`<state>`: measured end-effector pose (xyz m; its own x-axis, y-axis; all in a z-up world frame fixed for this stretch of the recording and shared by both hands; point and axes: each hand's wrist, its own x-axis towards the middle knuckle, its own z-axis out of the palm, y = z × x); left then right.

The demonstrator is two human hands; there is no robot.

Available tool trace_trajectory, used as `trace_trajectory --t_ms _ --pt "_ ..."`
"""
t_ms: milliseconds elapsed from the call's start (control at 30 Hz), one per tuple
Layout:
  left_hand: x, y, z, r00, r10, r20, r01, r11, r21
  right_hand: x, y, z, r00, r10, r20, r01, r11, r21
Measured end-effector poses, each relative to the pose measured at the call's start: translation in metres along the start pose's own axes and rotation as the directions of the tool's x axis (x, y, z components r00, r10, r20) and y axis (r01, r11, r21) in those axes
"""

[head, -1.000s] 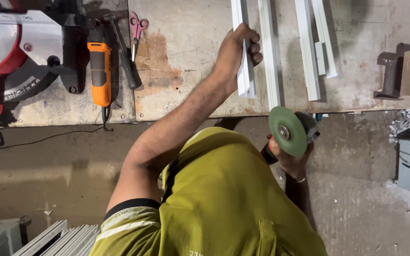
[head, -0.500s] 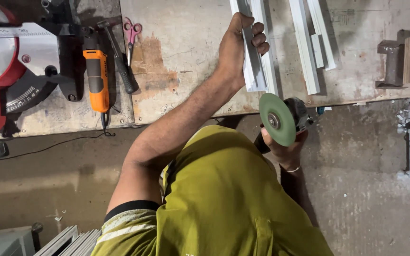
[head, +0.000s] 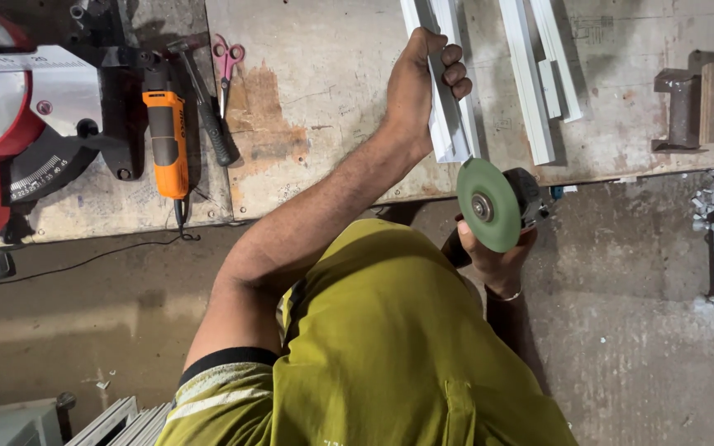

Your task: The recorder is cutting aluminum profiles using an angle grinder and then assembling the frame components using a mallet.

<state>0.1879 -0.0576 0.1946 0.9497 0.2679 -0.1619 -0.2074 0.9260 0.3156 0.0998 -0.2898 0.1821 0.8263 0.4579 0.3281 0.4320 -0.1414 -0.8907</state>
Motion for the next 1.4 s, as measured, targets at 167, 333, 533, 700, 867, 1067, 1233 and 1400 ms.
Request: trace_trajectory --t_ms 167,333,533,700,867,1067,1233,1400 --pt "0.001 -0.003 -0.002 1.0 0.003 -0.002 -0.003 0.999 0.039 -0.001 0.004 -0.001 1.0 0.007 -0.025 -0.007 1.0 0.008" --pt "0.001 -0.004 -0.001 1.0 0.0 -0.008 0.001 0.999 0.049 -0.001 0.007 -0.003 0.999 -0.04 -0.025 0.039 0.999 -0.01" --pt "0.003 -0.007 -0.004 1.0 0.008 -0.003 -0.008 0.999 0.05 -0.002 0.004 -0.001 1.0 -0.004 -0.029 0.003 1.0 -0.017" --pt "0.003 -0.008 -0.003 1.0 0.007 -0.022 -0.006 0.999 0.045 0.001 -0.001 0.0 0.999 0.004 -0.04 -0.004 1.0 -0.022" --pt "0.0 -0.009 -0.002 0.999 -0.009 -0.052 0.012 0.998 0.06 0.001 -0.002 0.001 0.999 0.013 -0.041 -0.013 1.0 -0.009" --pt "0.002 -0.013 -0.007 0.999 -0.008 -0.05 0.011 0.998 0.065 0.004 -0.002 0.002 0.999 0.007 -0.036 -0.008 1.0 -0.026" --pt "0.002 -0.017 -0.01 0.998 -0.005 -0.06 0.011 0.996 0.086 0.005 -0.002 0.004 0.999 -0.015 -0.046 0.016 1.0 0.013" --pt "-0.002 -0.017 -0.006 0.997 0.0 -0.073 0.008 0.995 0.1 0.001 0.003 0.003 0.997 -0.002 -0.071 0.001 1.0 -0.015"
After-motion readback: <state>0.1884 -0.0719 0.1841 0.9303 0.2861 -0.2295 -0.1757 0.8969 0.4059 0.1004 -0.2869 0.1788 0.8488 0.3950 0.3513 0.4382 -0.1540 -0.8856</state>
